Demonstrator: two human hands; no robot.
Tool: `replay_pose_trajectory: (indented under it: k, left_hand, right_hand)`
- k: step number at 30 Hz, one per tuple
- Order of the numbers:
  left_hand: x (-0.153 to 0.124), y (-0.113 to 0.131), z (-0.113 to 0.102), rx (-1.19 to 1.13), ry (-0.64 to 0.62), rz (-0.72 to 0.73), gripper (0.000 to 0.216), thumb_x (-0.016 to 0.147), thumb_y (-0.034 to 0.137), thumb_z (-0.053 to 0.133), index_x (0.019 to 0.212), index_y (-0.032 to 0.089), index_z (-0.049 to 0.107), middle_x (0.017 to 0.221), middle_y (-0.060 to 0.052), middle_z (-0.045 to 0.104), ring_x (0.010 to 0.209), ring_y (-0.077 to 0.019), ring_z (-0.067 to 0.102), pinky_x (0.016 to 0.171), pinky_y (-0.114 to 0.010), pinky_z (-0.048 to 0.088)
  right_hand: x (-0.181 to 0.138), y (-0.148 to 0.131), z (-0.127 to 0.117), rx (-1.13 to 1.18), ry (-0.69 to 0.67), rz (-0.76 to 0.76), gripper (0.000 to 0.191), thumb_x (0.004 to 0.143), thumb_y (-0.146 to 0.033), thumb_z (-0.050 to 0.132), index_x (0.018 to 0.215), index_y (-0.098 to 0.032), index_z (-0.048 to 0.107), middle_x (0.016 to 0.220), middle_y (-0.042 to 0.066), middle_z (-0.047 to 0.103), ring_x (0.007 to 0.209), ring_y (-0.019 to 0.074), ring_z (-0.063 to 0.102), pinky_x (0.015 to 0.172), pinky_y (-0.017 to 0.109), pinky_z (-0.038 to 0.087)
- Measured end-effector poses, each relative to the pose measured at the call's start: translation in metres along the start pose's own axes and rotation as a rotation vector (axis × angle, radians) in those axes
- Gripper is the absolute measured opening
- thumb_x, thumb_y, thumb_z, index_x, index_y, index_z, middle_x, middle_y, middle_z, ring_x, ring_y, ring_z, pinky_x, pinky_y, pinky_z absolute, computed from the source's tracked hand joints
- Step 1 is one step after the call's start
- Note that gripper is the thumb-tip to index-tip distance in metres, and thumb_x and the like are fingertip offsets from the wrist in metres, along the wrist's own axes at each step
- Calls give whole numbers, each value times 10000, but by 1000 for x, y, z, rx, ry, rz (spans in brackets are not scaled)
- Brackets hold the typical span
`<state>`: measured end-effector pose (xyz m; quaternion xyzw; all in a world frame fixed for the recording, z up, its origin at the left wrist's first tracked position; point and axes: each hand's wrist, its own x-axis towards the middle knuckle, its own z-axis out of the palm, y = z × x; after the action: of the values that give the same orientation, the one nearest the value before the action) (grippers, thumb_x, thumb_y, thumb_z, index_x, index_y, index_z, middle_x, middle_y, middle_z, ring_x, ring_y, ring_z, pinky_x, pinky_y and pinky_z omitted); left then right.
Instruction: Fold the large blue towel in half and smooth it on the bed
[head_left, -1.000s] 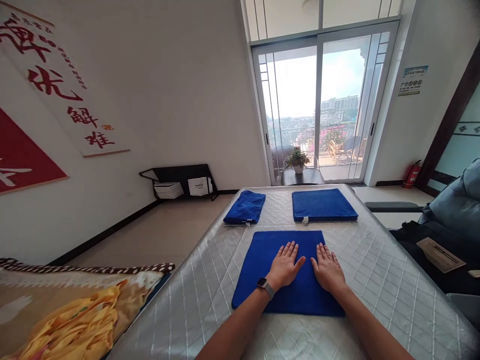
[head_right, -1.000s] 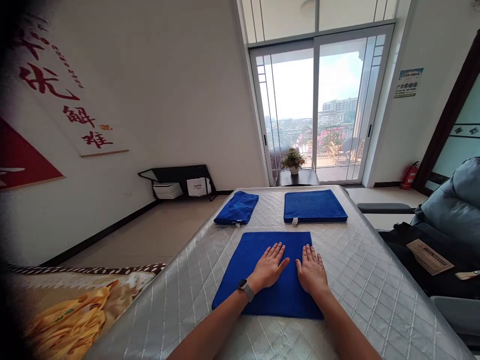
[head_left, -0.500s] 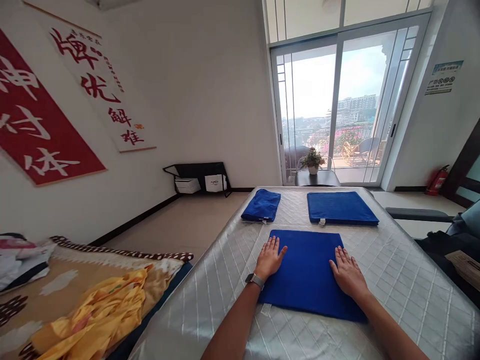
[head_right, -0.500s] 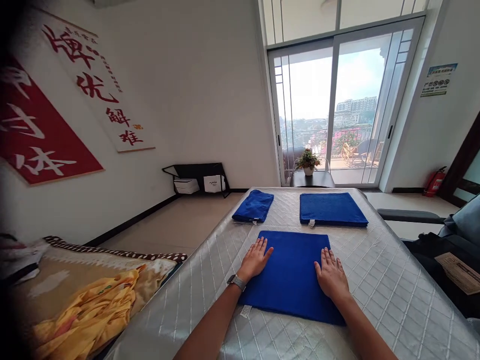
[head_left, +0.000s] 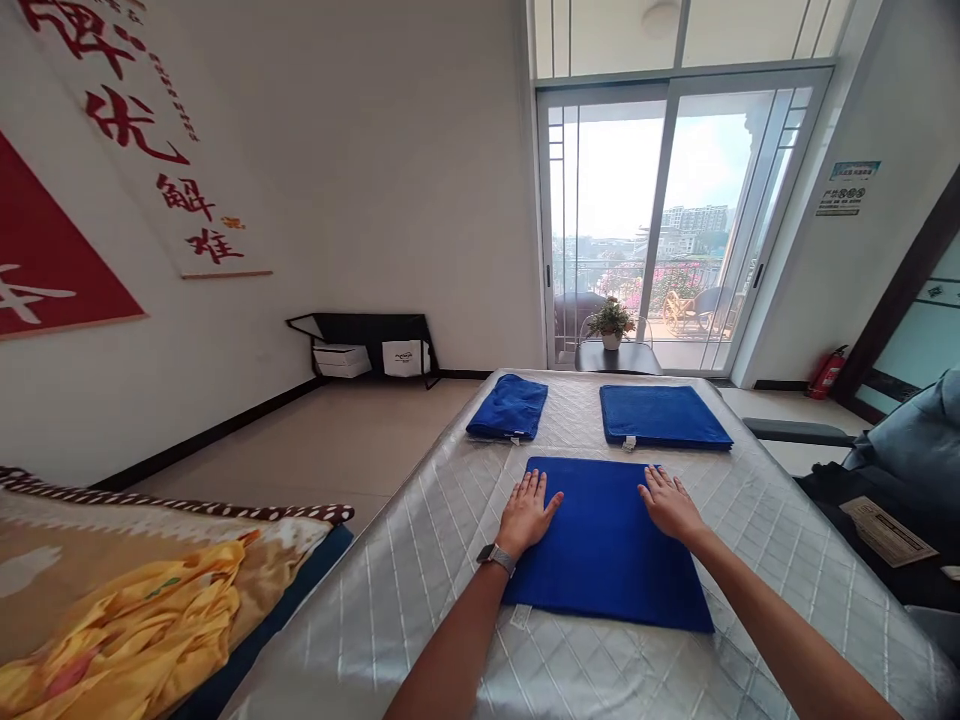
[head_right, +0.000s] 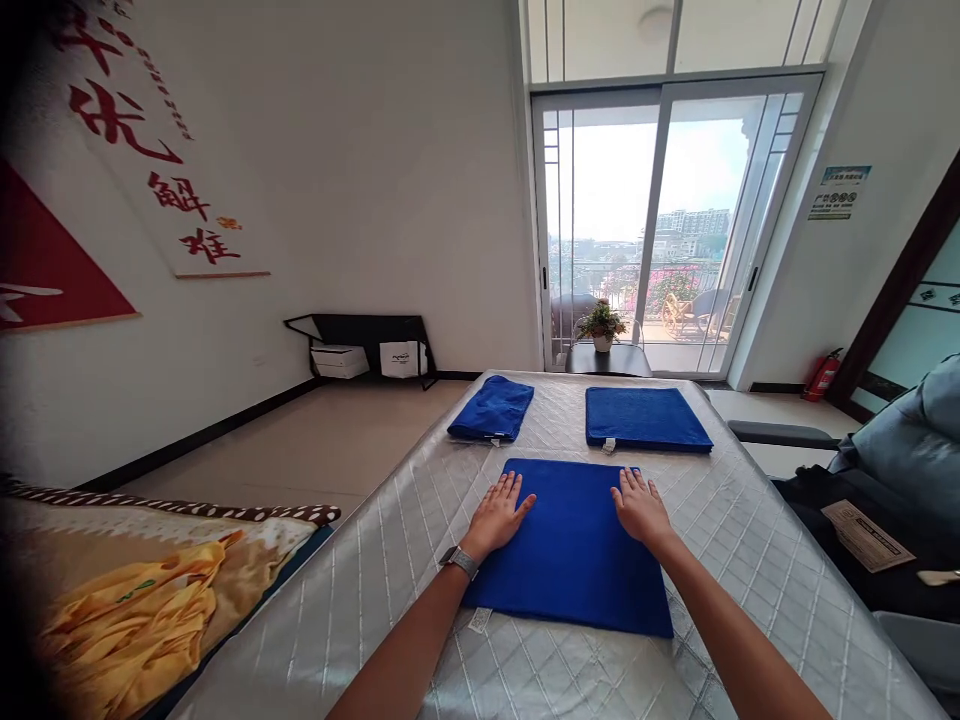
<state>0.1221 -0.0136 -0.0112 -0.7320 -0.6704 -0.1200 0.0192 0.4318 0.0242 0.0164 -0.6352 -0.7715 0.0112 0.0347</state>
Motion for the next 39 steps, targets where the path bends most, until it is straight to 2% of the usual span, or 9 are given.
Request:
replay_pose_trajectory:
  k: [6, 15, 21, 23, 27, 30, 34, 36, 39]
  left_hand:
    - [-1, -3, 1, -6, 24, 29, 788, 993, 639, 132, 1524, 101, 354, 1571, -155, 355, 1483, -279, 251, 1194, -460, 253]
    - [2, -4, 5, -17, -5, 4, 799, 990, 657, 123, 1533, 109, 330, 1597, -135, 299, 1491, -255, 231, 1203, -445, 229]
    - [8, -4, 1, 35, -100, -27, 745, 1014, 595, 95, 1535, 114, 325, 1598, -142, 289, 1487, -261, 240, 1202, -471, 208]
    - [13, 3, -2, 74, -63, -41, 744, 1013, 594, 115, 1525, 106, 347, 1586, -164, 314, 1481, -285, 254, 1199, -497, 204]
    - [27, 45, -3, 49, 27, 45, 725, 1015, 589, 161, 1516, 105, 361, 1573, -172, 345, 1481, -287, 255, 1196, -485, 228]
    - [40, 103, 4, -60, -38, 224, 687, 1027, 564, 151, 1518, 129, 354, 1569, -157, 363, 1472, -251, 287, 1178, -454, 283]
    - [54, 175, 22, -170, -14, 429, 651, 1035, 530, 120, 1530, 167, 338, 1571, -126, 371, 1465, -235, 305, 1184, -460, 274]
    - [57, 193, 30, -200, -3, 429, 653, 1036, 514, 91, 1542, 166, 313, 1571, -115, 374, 1463, -225, 309, 1189, -449, 269]
    - [59, 192, 35, -202, -2, 371, 682, 1029, 532, 77, 1540, 153, 321, 1573, -106, 372, 1472, -219, 287, 1199, -435, 255]
  right_hand:
    - [23, 10, 12, 44, -13, 41, 636, 999, -383, 174, 1558, -86, 240, 1627, 101, 219, 1509, 190, 120, 1210, 404, 117]
    - [25, 16, 23, 89, 8, 42, 647, 1006, -410, 166, 1572, -97, 186, 1641, 79, 170, 1514, 181, 80, 1215, 392, 66]
    - [24, 18, 25, 90, 50, 21, 639, 1003, -380, 202, 1561, -71, 215, 1632, 103, 189, 1513, 197, 92, 1214, 404, 80]
    - [24, 18, 26, 97, 53, 21, 638, 1002, -377, 206, 1558, -66, 225, 1630, 106, 189, 1512, 198, 96, 1215, 403, 79]
    - [24, 17, 25, 114, 58, 25, 636, 999, -372, 218, 1554, -61, 238, 1630, 111, 176, 1511, 202, 105, 1217, 400, 76]
    - [23, 17, 25, 124, 63, 30, 637, 997, -370, 221, 1555, -62, 235, 1627, 119, 189, 1511, 205, 107, 1218, 414, 90]
    - [20, 22, 27, 94, 55, -5, 621, 974, -291, 260, 1561, -90, 233, 1633, 92, 185, 1512, 199, 101, 1216, 403, 122]
    - [19, 24, 28, 69, 46, -32, 626, 952, -241, 286, 1562, -110, 241, 1638, 74, 172, 1511, 195, 106, 1216, 386, 122]
    - [20, 24, 27, 57, 41, -32, 618, 966, -256, 268, 1566, -112, 231, 1638, 78, 172, 1509, 202, 122, 1216, 387, 115]
